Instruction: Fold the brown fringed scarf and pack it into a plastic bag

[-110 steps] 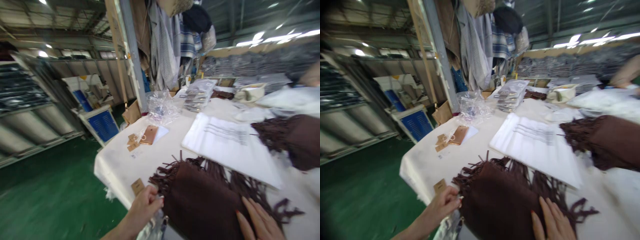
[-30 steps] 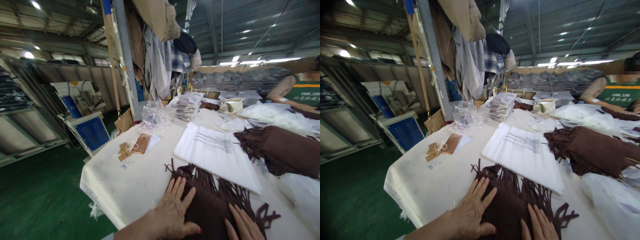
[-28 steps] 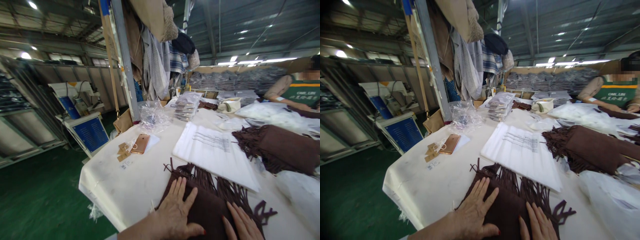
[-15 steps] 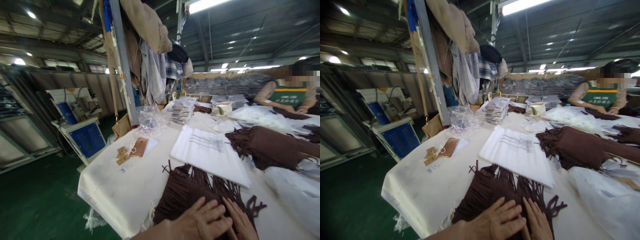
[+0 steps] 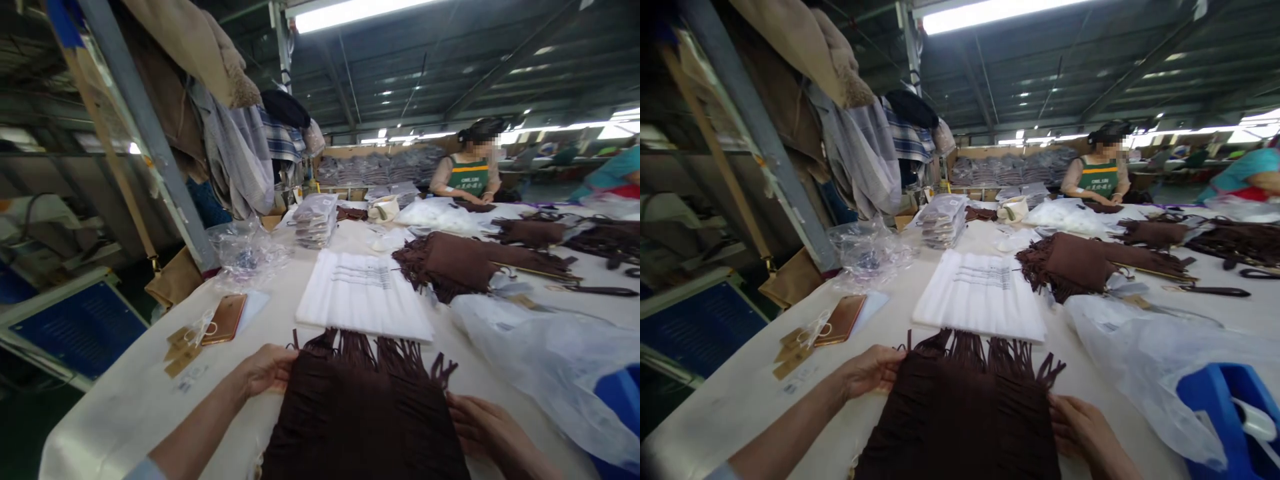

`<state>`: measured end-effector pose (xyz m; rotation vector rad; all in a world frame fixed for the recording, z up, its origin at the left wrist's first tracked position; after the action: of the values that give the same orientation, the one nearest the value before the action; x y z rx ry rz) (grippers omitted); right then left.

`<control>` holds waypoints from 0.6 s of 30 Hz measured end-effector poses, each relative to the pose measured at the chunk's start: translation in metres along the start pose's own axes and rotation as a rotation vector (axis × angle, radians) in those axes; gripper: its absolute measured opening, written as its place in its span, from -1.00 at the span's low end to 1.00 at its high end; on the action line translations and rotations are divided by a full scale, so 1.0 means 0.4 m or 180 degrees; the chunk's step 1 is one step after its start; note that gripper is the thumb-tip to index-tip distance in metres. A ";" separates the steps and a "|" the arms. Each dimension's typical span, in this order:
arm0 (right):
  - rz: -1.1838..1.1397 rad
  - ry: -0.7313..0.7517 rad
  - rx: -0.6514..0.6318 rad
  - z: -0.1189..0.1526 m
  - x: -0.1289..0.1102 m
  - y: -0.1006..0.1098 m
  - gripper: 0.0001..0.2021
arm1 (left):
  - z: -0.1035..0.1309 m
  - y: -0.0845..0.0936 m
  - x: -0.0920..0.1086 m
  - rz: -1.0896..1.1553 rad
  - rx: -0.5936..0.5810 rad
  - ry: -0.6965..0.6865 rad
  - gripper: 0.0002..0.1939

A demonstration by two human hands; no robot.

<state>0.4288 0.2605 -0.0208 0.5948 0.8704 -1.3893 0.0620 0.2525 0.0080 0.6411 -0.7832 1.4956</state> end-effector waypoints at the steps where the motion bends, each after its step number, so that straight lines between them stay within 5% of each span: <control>1: -0.0109 -0.0227 -0.0249 -0.005 -0.005 -0.019 -0.69 | -0.013 -0.009 0.002 0.0016 -0.0155 0.0156 -0.38; 6: -0.1502 -0.0699 -0.1668 -0.024 -0.053 -0.102 -0.78 | -0.064 -0.059 0.020 0.0306 -0.0808 0.0409 -0.38; 13: -0.1775 -0.0834 -0.1899 -0.098 -0.080 -0.127 -0.76 | -0.124 -0.111 0.036 0.0628 -0.1970 0.0789 -0.46; 18: -0.1454 -0.1085 -0.2444 -0.134 -0.094 -0.175 -0.72 | -0.196 -0.161 0.032 0.0502 -0.2370 0.0629 -0.44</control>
<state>0.3520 0.3170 -0.0119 -0.4406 1.1992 -1.3573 0.1298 0.3224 -0.0237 -0.1268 -1.1610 1.2500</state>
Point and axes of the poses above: each hand's wrist, its own z-axis away from the middle knuckle, its own y-axis out of the back of the hand, x = y × z, the point moved 5 cm from there along -z, towards the middle knuckle, and after that the axes turned 2 degrees about -z, right-handed, at the moved point
